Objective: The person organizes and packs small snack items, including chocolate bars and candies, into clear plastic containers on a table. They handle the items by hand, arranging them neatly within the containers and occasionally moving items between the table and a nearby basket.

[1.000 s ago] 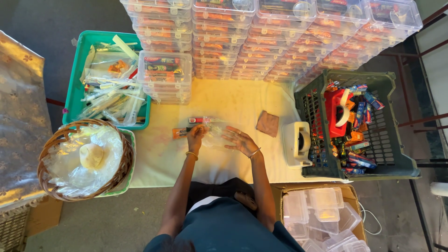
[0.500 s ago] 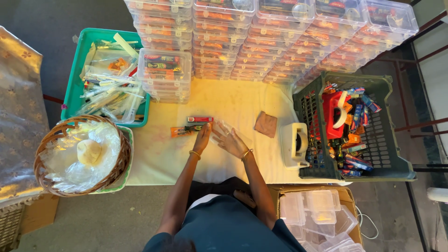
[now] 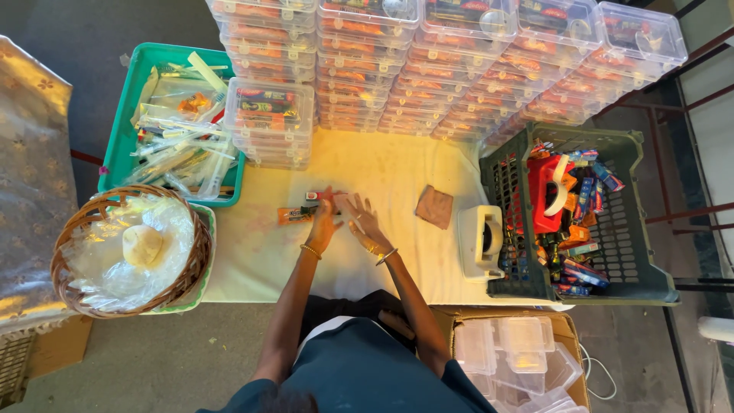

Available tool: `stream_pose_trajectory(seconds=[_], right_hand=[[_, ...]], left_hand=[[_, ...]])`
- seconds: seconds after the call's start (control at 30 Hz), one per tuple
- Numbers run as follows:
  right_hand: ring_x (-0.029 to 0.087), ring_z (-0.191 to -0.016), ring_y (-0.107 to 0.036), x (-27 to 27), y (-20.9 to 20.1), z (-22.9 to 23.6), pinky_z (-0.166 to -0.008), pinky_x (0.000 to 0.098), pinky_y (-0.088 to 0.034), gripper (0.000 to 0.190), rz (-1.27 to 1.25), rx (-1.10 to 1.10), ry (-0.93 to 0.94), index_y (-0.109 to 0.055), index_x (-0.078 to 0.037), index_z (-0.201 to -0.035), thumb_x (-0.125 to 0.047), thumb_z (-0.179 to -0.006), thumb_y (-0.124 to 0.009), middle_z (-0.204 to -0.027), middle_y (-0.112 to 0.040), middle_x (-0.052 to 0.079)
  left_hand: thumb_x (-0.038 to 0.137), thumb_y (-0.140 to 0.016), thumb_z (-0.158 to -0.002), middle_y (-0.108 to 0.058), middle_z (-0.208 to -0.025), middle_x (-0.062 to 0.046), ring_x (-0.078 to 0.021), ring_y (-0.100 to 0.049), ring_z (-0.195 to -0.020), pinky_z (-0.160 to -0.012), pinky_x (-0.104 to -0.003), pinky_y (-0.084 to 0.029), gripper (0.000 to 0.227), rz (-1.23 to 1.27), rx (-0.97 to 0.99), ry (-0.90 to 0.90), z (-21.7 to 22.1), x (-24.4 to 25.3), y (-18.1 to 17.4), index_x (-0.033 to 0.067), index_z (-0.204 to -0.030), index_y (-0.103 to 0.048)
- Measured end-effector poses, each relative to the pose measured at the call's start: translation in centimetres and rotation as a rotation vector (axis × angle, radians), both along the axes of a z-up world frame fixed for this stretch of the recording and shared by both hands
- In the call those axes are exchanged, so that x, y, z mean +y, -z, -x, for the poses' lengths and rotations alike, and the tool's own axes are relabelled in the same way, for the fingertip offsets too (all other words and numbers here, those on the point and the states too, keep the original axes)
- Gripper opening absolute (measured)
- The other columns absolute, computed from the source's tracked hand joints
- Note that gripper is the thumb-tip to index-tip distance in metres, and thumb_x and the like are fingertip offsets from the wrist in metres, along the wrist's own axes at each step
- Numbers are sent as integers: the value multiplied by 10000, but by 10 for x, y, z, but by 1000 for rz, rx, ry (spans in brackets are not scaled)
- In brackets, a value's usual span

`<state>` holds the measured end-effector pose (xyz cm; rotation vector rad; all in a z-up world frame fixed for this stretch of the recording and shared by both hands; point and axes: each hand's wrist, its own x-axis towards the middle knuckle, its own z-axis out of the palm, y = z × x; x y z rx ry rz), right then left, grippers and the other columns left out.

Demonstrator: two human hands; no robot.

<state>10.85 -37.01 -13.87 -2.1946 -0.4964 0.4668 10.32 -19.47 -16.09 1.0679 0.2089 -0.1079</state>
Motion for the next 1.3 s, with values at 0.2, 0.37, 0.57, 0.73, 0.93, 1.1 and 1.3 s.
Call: stream_pose_trajectory(seconds=[0.2, 0.37, 0.57, 0.73, 0.93, 1.1, 1.3], right_hand=[[404, -1620, -20, 5, -24, 8, -1254, 628, -72, 780, -227, -270, -63, -370, -317, -1612, -305, -921, -731, -1766, -115, 111], [357, -1631, -85, 20, -20, 8, -1199, 460, -168, 706, -786, 327, 90, -349, -290, -1592, -212, -956, -645, -1736, -200, 134], [305, -1599, -194, 21, 16, 2, -1275, 464, -247, 585, -178, -493, -144, -461, -114, -1580, -97, -1004, -562, -1645, -304, 108], [331, -1574, -235, 33, 30, 3, -1230, 441, -301, 590, -341, -197, 36, -442, -102, -1569, -48, -989, -534, -1685, -232, 146], [318, -1475, -428, 23, -32, 16, -1155, 432, -411, 460, -505, -185, -125, -582, -98, -1426, -42, -977, -660, -1588, -433, 152], [225, -1190, -758, 15, 48, -8, -998, 322, -599, 204, -99, -58, 62, -752, -172, -1215, -147, -1034, -660, -1317, -778, 59], [356, -1299, -587, 41, 63, -50, -1062, 421, -526, 485, 119, -724, 17, -659, -98, -1337, 1, -865, -611, -1474, -579, 131]], left_hand=[[697, -668, -880, -358, -1658, -74, -289, -341, -1531, -1200, -540, -340, 970, 585, 71, 342, 7, -9, 50, 197, -1626, -301], [729, -701, -786, -316, -1683, -135, -318, -322, -1550, -1244, -551, -303, 1135, 735, -156, 447, 12, -14, 11, 207, -1660, -202], [710, -725, -777, -298, -1649, -205, -398, -313, -1510, -1220, -566, -292, 1131, 651, -108, 390, 16, -19, 5, 208, -1637, -188], [692, -712, -795, -296, -1670, -183, -389, -317, -1525, -1234, -559, -294, 1106, 783, -131, 412, 16, -16, 14, 205, -1645, -197], [456, -620, -1000, -412, -1613, -198, -382, -421, -1466, -1201, -543, -357, 791, 683, -167, 190, 2, 16, 38, 165, -1647, -271], [444, -570, -983, -430, -1574, -120, -361, -468, -1397, -1099, -610, -386, 723, 639, -126, -133, 11, 65, -2, 274, -1623, -278], [469, -598, -964, -421, -1586, -81, -291, -439, -1452, -1130, -679, -375, 713, 606, -141, -334, 17, 84, 8, 345, -1603, -307]])
